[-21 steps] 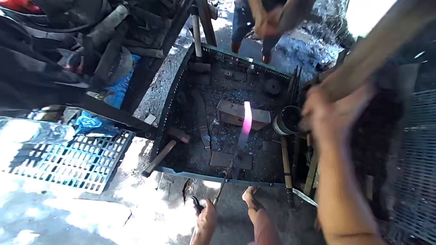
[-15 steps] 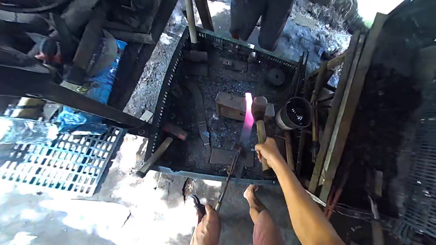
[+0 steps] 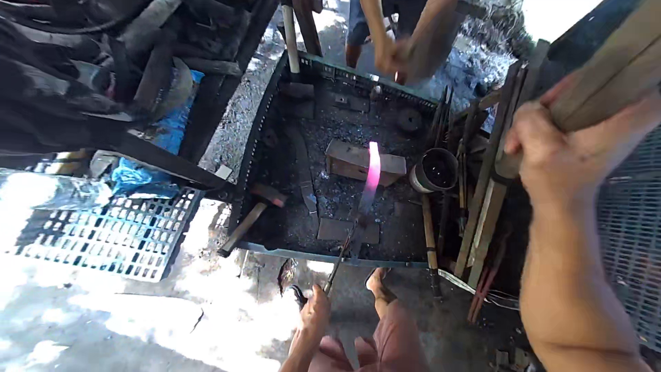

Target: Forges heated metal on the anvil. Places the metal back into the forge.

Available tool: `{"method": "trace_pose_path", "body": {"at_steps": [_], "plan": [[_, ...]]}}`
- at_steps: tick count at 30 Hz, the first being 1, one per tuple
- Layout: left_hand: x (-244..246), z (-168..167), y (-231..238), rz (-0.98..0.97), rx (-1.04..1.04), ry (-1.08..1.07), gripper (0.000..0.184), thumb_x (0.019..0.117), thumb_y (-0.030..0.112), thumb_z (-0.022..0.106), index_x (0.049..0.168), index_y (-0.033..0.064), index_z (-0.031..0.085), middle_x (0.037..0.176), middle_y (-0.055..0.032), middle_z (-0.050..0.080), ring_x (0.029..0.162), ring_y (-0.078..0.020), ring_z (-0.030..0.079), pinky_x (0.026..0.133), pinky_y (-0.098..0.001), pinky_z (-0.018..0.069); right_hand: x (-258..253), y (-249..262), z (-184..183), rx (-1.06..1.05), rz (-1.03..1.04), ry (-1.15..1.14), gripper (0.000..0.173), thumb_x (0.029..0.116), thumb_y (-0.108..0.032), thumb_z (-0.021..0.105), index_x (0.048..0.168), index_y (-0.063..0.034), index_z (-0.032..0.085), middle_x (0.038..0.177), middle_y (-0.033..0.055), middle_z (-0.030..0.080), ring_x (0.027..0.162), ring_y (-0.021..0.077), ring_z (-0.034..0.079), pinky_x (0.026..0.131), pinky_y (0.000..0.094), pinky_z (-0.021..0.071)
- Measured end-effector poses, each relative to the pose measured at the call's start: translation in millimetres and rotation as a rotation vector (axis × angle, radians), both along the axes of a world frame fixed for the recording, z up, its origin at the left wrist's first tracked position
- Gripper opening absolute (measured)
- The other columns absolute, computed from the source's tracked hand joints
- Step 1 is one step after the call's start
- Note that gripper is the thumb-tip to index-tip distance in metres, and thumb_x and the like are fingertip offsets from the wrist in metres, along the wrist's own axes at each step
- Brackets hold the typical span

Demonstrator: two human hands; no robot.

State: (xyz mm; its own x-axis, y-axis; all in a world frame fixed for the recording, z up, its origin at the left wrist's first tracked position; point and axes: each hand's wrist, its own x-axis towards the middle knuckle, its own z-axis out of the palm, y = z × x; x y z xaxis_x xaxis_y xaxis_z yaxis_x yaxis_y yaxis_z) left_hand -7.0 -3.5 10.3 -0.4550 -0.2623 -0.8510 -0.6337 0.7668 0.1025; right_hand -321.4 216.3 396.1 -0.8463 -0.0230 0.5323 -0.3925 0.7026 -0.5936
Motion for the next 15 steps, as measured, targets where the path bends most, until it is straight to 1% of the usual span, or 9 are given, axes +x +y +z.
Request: {"method": "trace_pose_path", "body": {"at_steps": [2, 4, 5, 6, 7, 8, 11, 13, 15], "plan": [[1, -5, 8, 0.004, -0.021, 0.005, 0.05, 0.1037, 0.03, 0.052, 0.147, 0.0079, 0.044, 0.105, -0.0214, 0.074, 0.093, -0.0393, 0.075, 0.079, -0.0575, 0.0607, -11, -13, -82, -0.009, -0.083, -0.019, 0.04, 0.0889, -0.016, 0.071, 0.118, 0.0048, 0.054, 0.085, 0.0087, 0.065, 0.064, 0.0168, 0.067, 0.055, 0.0389, 0.0609], [2, -10, 15, 0.006, -0.043, -0.015, 0.046, 0.1041, 0.031, 0.051, 0.144, 0.0081, 0.047, 0.104, -0.02, 0.074, 0.093, -0.0384, 0.075, 0.079, -0.0566, 0.0608, 17, -21, -209, -0.005, -0.228, -0.434, 0.047, 0.0939, -0.022, 0.07, 0.132, -0.0017, 0.05, 0.086, 0.0117, 0.065, 0.064, 0.0216, 0.065, 0.055, 0.044, 0.0576], [3, -7, 17, 0.005, -0.054, -0.026, 0.046, 0.1043, 0.032, 0.051, 0.143, 0.0088, 0.048, 0.102, -0.0187, 0.075, 0.093, -0.0376, 0.075, 0.079, -0.0559, 0.0608, 32, -21, -275, -0.063, -0.26, -0.638, 0.045, 0.0921, -0.02, 0.07, 0.131, -0.0033, 0.053, 0.081, 0.013, 0.065, 0.059, 0.0236, 0.064, 0.051, 0.0455, 0.056], [3, 3, 18, -0.012, -0.067, -0.024, 0.046, 0.1036, 0.032, 0.051, 0.143, 0.0093, 0.047, 0.101, -0.0176, 0.075, 0.091, -0.037, 0.075, 0.077, -0.055, 0.061, 42, -20, -325, -0.158, -0.279, -0.826, 0.04, 0.0888, -0.015, 0.07, 0.124, -0.0026, 0.055, 0.075, 0.013, 0.063, 0.054, 0.023, 0.062, 0.048, 0.0432, 0.0546], [3, 19, 16, -0.037, -0.072, -0.019, 0.047, 0.103, 0.031, 0.052, 0.144, 0.0084, 0.046, 0.1, -0.0177, 0.075, 0.091, -0.0373, 0.075, 0.077, -0.055, 0.0612, 49, -21, -342, -0.248, -0.29, -1.032, 0.036, 0.0874, -0.011, 0.069, 0.119, -0.0019, 0.054, 0.071, 0.0115, 0.06, 0.05, 0.0211, 0.06, 0.046, 0.0386, 0.0535], [-1, 36, 13, -0.052, -0.072, 0.006, 0.049, 0.1027, 0.03, 0.053, 0.145, 0.0068, 0.045, 0.1, -0.0192, 0.074, 0.091, -0.0387, 0.075, 0.076, -0.0562, 0.0611, 47, -24, -328, -0.335, -0.298, -1.181, 0.034, 0.0864, -0.006, 0.068, 0.116, -0.0007, 0.054, 0.068, 0.0108, 0.059, 0.049, 0.0199, 0.059, 0.045, 0.0356, 0.0533], [-8, 67, 8, -0.051, -0.005, 0.023, 0.049, 0.104, 0.027, 0.05, 0.147, 0.0051, 0.041, 0.105, -0.0218, 0.073, 0.094, -0.0409, 0.074, 0.079, -0.0582, 0.06, 64, -21, -206, -0.426, -0.254, -1.223, 0.033, 0.0848, 0.0, 0.068, 0.115, -0.0003, 0.054, 0.067, 0.0092, 0.059, 0.05, 0.0183, 0.059, 0.047, 0.033, 0.0547], [-19, 55, 4, -0.047, 0.019, 0.015, 0.049, 0.1047, 0.025, 0.049, 0.148, 0.0056, 0.04, 0.113, -0.0216, 0.071, 0.101, -0.0395, 0.073, 0.084, -0.0571, 0.0597, 78, -15, -122, -0.32, -0.192, -1.075, 0.039, 0.0856, -0.003, 0.069, 0.122, -0.0022, 0.055, 0.073, 0.0091, 0.061, 0.053, 0.0186, 0.061, 0.05, 0.0348, 0.0564], [-15, 31, 0, -0.026, 0.033, 0.04, 0.05, 0.1039, 0.024, 0.05, 0.149, 0.0065, 0.039, 0.115, -0.0222, 0.071, 0.104, -0.0397, 0.073, 0.085, -0.058, 0.0594, 91, -4, -47, -0.123, -0.145, -0.87, 0.044, 0.0867, -0.01, 0.072, 0.127, -0.0041, 0.057, 0.081, 0.011, 0.066, 0.057, 0.0218, 0.064, 0.054, 0.0414, 0.0585]]}}
